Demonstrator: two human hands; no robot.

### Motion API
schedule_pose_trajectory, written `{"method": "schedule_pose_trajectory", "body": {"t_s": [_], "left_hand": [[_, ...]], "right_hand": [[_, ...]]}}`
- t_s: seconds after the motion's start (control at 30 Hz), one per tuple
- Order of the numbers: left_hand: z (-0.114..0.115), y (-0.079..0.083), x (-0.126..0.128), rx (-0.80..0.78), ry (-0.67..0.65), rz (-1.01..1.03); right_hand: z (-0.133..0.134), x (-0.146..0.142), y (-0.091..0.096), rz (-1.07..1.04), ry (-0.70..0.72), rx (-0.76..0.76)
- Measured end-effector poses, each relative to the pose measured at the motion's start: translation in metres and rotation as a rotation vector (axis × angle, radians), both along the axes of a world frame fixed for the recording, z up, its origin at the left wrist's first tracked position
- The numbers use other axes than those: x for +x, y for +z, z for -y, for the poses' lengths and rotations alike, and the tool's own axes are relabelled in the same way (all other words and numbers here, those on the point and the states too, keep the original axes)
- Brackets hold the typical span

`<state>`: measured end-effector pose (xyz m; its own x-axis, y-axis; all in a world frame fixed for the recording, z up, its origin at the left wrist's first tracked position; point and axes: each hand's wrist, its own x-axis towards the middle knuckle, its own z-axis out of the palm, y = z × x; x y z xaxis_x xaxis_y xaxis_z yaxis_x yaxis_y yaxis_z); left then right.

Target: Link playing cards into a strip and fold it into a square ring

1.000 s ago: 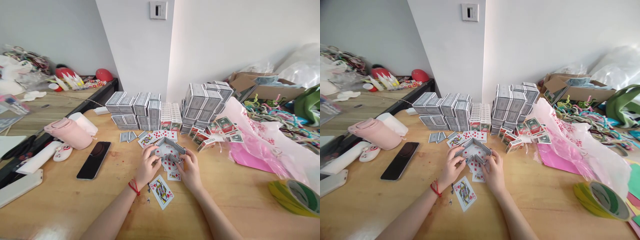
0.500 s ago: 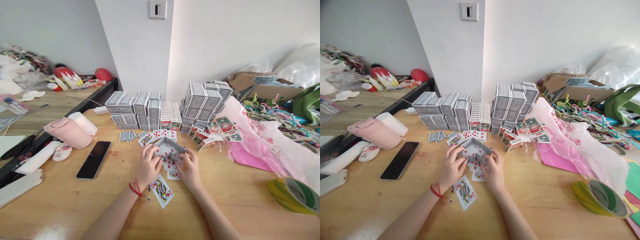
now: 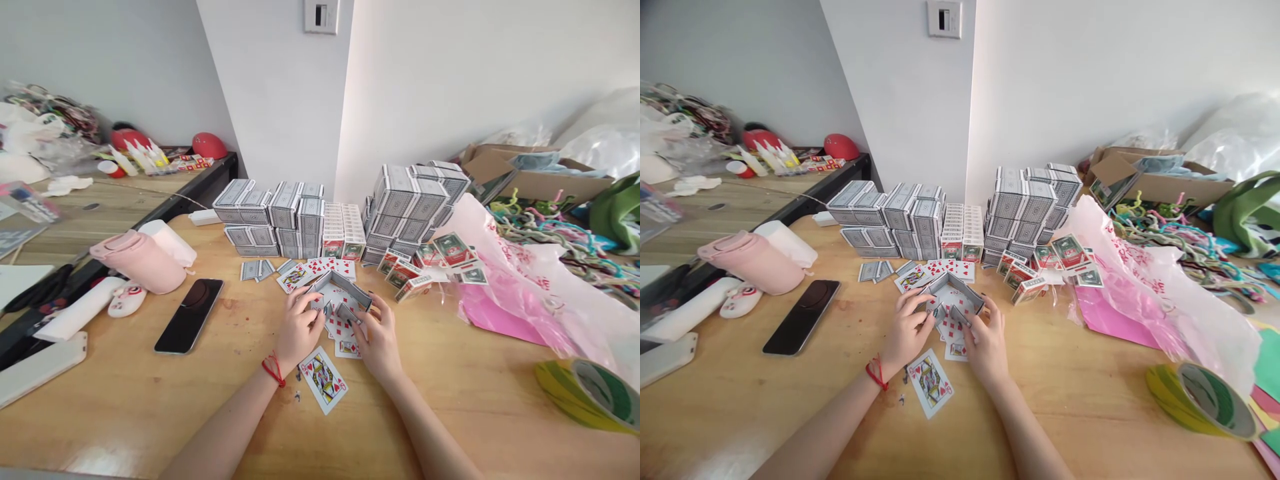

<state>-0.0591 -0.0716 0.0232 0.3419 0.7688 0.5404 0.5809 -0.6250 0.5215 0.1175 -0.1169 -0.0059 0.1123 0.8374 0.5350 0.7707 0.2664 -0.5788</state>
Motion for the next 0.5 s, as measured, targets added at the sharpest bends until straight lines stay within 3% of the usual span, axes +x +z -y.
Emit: {"method": "schedule_pose_trajectory", "body": {"t_s": [0.3, 0.5], "left_hand": [[0.0002, 0.0027, -0.0002, -0.040, -0.012, 0.018], [0.0027, -0.0012, 0.0011, 0.029, -0.028, -0.037]], "right_hand": [[-0.0004, 0.0008, -0.0014, 0.028, -0.007, 0.014], [-0.0012, 0.0021, -0.0017, 0.027, -0.016, 0.027]]}}
